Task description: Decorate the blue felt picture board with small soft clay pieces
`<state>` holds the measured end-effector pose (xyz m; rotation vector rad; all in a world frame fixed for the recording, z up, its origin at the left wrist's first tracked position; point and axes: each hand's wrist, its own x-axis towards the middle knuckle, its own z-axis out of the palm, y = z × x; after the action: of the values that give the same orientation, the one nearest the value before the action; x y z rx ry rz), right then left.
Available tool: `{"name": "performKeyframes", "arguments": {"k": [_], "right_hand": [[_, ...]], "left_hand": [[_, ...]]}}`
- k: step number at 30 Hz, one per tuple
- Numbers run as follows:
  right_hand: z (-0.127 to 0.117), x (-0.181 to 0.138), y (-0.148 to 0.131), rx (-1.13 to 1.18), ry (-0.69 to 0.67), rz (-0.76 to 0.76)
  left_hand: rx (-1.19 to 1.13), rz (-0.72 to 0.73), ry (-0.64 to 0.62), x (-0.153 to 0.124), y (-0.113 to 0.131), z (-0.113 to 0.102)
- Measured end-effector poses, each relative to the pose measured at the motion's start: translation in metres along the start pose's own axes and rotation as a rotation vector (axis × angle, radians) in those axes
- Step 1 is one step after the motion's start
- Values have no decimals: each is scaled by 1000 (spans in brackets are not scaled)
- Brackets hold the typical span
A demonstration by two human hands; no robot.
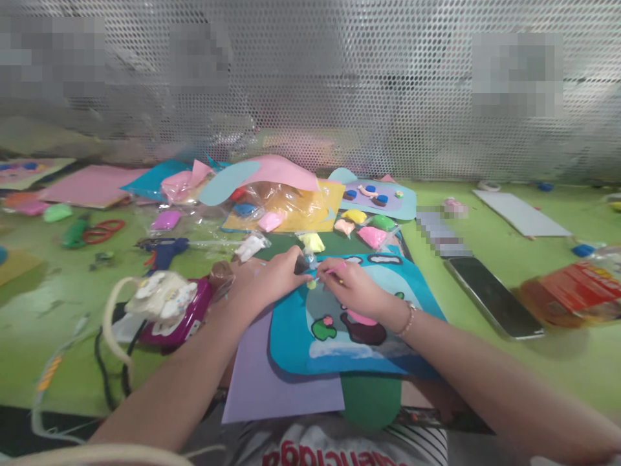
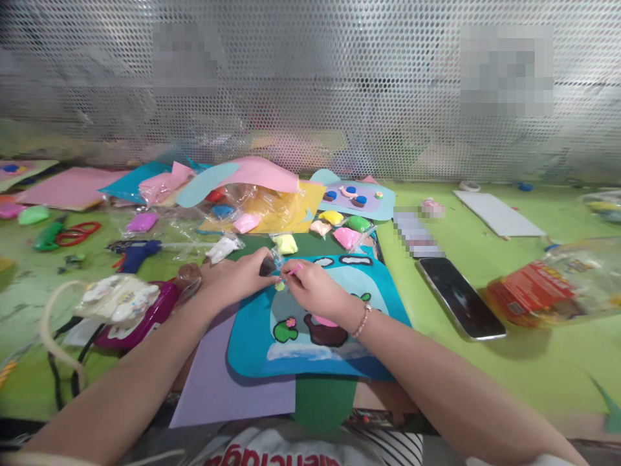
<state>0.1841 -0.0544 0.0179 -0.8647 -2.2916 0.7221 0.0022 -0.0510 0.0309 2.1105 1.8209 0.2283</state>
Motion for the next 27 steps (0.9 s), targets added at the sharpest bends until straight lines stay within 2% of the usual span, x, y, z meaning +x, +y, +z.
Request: {"name": "performKeyframes", "arguments": {"k": [3, 10, 15, 20, 27], "right_hand": [[0, -1, 1, -17, 16, 26], [3, -1, 4, -32, -37, -49], [4, -1, 5, -40, -38, -44], [4, -1, 5, -49, -33, -35], [4, -1, 5, -37, -45, -31]], "left_hand": [[-17, -2, -5, -1, -1, -1], [1, 19, -10, -2, -1, 0], [7, 62, -16, -2, -1, 1], [1, 18, -15, -3, -1, 0], [38, 59, -16, -3, 2, 1]]}}
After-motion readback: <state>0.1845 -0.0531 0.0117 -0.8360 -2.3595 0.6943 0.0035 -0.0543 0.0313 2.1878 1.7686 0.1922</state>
